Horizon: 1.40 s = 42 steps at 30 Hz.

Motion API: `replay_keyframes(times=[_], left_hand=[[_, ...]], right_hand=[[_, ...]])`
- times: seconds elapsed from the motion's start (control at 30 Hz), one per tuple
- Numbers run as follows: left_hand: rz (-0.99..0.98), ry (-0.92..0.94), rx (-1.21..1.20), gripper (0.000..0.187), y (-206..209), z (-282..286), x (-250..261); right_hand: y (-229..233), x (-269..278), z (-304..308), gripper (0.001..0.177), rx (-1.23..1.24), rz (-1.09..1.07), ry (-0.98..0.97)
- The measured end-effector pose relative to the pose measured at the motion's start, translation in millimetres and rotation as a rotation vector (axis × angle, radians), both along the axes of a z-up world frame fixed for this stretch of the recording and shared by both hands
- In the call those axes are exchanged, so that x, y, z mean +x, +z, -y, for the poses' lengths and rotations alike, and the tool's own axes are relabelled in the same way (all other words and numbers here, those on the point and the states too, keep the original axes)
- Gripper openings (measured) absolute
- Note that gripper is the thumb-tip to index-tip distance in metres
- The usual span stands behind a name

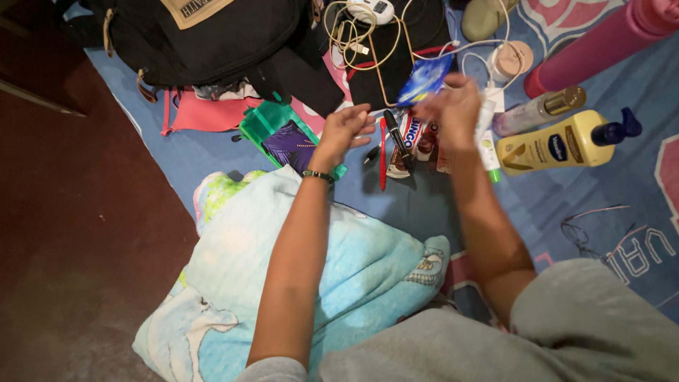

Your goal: The person sits on a bed and packs personal items into a green zippered pouch, placing a phone, toothpaste, and small bottles inside, then coils a charging cable and places it with a charger into the pouch. A backpack rests nearby on the bed.

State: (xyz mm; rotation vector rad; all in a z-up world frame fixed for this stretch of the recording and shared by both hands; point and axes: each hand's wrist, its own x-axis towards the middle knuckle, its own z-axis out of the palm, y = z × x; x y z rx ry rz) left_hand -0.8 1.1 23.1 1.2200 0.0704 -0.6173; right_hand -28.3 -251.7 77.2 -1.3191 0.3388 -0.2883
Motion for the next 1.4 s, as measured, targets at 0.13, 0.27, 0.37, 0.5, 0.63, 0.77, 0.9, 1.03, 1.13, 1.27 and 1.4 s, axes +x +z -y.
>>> replay_keyframes(times=[0.13,0.27,0.37,0.5,0.63,0.77,0.9,1.03,1.13,1.27,1.4], left_hand=[[0.12,-0.077,0.293,0.049,0,10,-9],[0.193,-0.135,0.437,0.046,-13,7,-18],[-0.095,-0.155,0.217,0.05,-24,14,-17],[-0.185,-0.164,0.046,0.056,-37,36,-26],[-0.168,-0.153,-0.217,0.064,-52,58,-39],[-0.083,-0.11,-0.089,0.064,-61,65,-39],[-0.025,-0.088,0.021,0.053,-68,57,-31],[0.028,-0.082,0.053,0.049,-71,52,-29],[0.02,-0.042,0.069,0.053,-67,52,-31],[0.059,-0.043,0.222,0.057,-60,52,-32],[0.024,-0.033,0.169,0.065,-59,50,-28]], right_hand=[[13,-55,-38,0.048,-0.108,0.026,0.037],[33,-66,-30,0.04,-0.283,0.066,0.077],[45,-73,-11,0.034,-0.467,-0.251,0.164],[53,-81,-3,0.031,-0.693,-0.292,0.313],[55,-87,0,0.036,-0.885,-0.341,0.454],[51,-78,11,0.034,-1.201,-0.387,0.485],[29,-33,54,0.014,-1.327,-0.275,0.222],[-18,76,115,0.009,-1.32,0.049,-0.019],[-58,150,145,0.008,-1.362,0.118,0.011],[-97,200,148,0.019,-1.52,-0.273,-0.132],[-102,205,134,0.021,-1.491,-0.418,-0.167]])
